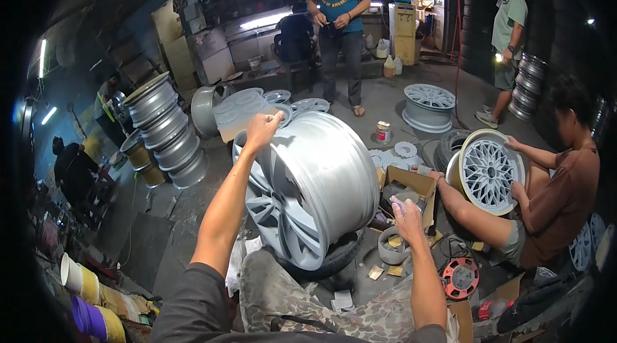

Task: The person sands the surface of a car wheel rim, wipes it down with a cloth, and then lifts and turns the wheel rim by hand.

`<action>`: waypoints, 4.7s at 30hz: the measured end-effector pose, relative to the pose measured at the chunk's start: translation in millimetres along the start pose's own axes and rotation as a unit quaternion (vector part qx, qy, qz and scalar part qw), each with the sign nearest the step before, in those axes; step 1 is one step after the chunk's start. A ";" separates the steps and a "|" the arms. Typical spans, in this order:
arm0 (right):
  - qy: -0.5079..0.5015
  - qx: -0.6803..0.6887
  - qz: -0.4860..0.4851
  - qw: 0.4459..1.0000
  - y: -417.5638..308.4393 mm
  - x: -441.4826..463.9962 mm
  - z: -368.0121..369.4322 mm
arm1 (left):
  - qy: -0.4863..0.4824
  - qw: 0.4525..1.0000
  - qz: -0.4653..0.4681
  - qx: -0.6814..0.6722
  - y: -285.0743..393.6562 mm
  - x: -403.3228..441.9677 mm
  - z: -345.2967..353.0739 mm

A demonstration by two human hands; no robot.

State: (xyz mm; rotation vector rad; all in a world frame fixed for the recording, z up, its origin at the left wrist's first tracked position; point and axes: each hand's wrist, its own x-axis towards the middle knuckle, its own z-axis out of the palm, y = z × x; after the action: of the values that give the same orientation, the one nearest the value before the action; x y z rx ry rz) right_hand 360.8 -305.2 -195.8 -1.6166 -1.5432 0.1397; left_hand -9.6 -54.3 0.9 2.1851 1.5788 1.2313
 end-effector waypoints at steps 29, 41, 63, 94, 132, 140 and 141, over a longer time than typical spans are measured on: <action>0.050 0.014 -0.025 0.998 -14.9 -2.5 -10.3 | -0.007 1.000 -0.008 0.011 3.0 -1.8 -1.0; 0.045 0.017 -0.020 0.999 -18.5 -1.7 -13.2 | -0.003 1.000 -0.012 0.016 5.2 -2.7 -1.6; 0.047 0.002 -0.014 0.999 -19.0 -1.0 -12.6 | -0.009 0.999 -0.023 0.025 7.0 -1.9 -3.2; 0.029 0.009 -0.038 0.999 -8.7 -1.9 -7.7 | -0.036 0.997 -0.048 0.040 11.7 -4.4 -6.3; 0.004 0.001 -0.045 0.999 -4.2 -2.6 -8.8 | 0.335 0.919 -0.197 -0.067 -155.3 24.3 -433.0; -0.005 -0.003 -0.026 1.000 -7.5 -6.1 -8.0 | 0.175 0.974 -0.138 -0.051 -116.0 69.2 -274.3; 0.001 0.004 -0.025 1.000 -4.7 -7.6 -7.0 | 0.145 0.984 -0.086 -0.064 -110.0 68.6 -252.6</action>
State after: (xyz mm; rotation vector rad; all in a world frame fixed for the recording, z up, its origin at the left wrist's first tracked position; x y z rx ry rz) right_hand 359.9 -315.8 -192.1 -1.5697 -1.5793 0.1174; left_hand -258.1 -27.4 135.6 1.8131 1.6967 1.6029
